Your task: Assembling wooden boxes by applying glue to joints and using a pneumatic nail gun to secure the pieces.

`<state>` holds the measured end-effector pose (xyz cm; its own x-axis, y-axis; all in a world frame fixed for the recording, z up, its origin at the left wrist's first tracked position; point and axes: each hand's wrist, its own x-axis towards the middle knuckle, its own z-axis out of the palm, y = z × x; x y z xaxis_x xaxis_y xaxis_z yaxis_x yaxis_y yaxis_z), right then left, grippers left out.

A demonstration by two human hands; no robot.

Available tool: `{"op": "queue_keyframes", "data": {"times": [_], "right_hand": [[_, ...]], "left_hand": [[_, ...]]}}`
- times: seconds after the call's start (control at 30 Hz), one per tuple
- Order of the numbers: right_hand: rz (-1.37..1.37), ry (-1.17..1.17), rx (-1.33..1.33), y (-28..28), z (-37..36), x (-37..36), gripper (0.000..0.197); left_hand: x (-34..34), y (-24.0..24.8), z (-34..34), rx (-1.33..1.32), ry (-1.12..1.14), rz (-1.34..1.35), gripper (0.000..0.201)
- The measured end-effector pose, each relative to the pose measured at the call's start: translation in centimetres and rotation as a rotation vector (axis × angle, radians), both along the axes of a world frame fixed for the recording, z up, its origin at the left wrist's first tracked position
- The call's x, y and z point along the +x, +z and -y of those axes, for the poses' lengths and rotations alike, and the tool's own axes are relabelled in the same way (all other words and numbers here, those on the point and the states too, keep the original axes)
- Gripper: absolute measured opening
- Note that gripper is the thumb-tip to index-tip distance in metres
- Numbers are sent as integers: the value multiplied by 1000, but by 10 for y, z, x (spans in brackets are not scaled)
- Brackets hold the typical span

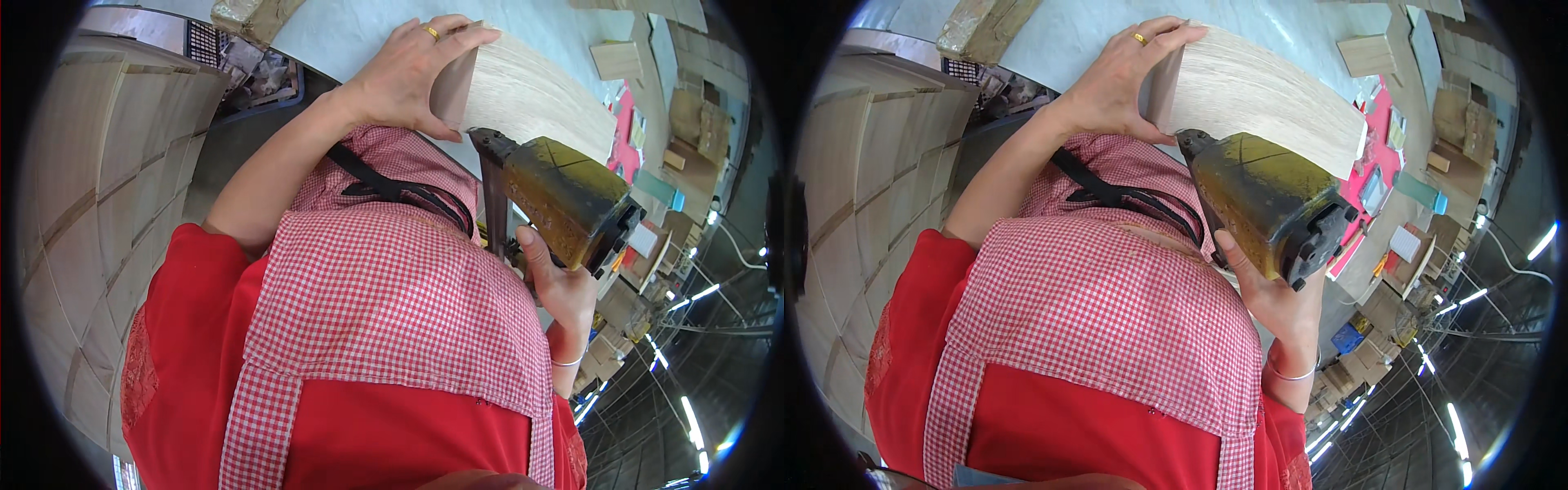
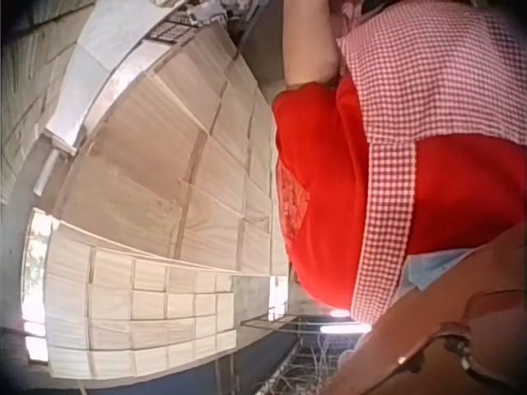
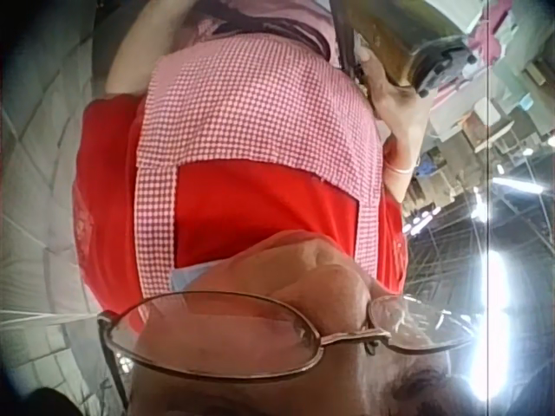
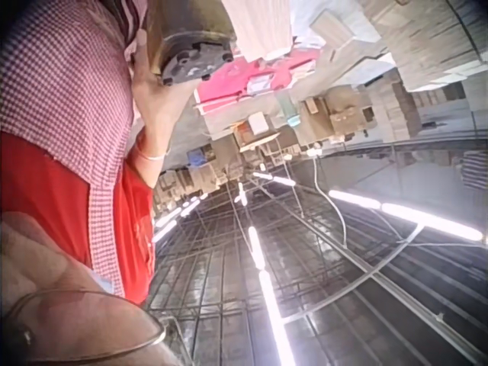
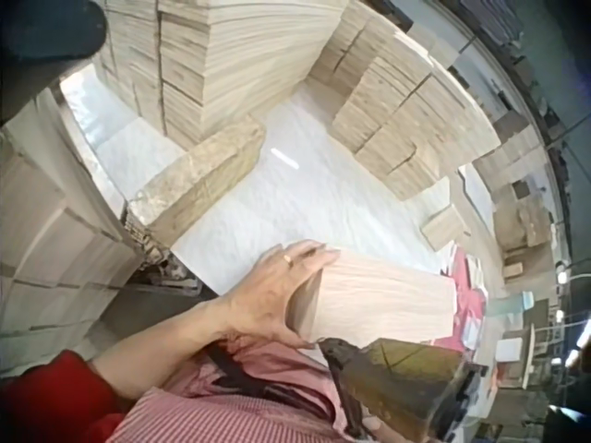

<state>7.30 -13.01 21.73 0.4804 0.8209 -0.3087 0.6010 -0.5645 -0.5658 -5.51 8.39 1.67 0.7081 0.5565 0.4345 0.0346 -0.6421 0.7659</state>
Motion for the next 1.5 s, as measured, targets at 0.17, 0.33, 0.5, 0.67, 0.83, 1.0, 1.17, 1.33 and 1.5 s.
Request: {"op": "queue_keyframes", "data": {"times": [0.17,0.33,0.5,0.67,0.83,1.0,1.17,1.33,1.5], "right_hand": [[-14,39,47,5,-14,8,34],[-13,59,63,7,-54,9,31],[-40,49,51,6,-67,11,30],[-47,59,40,7,-73,12,30],[-79,26,27,10,-75,11,30],[-15,63,-13,12,-76,11,31],[11,72,31,14,-73,17,26],[48,-65,113,23,-57,28,21],[63,-370,301,35,-10,85,23]], "left_hand": [[-1,0,6,-81,10,68,134],[-2,-1,8,-97,37,5,138],[-1,-3,8,-44,49,10,139],[-2,-4,6,-36,44,4,139],[-2,-1,7,-101,11,-21,141],[-4,-3,8,-36,27,22,140],[-4,-4,8,-39,28,12,140],[-2,1,4,-60,8,7,139],[-15,31,8,-254,57,34,126]]}}
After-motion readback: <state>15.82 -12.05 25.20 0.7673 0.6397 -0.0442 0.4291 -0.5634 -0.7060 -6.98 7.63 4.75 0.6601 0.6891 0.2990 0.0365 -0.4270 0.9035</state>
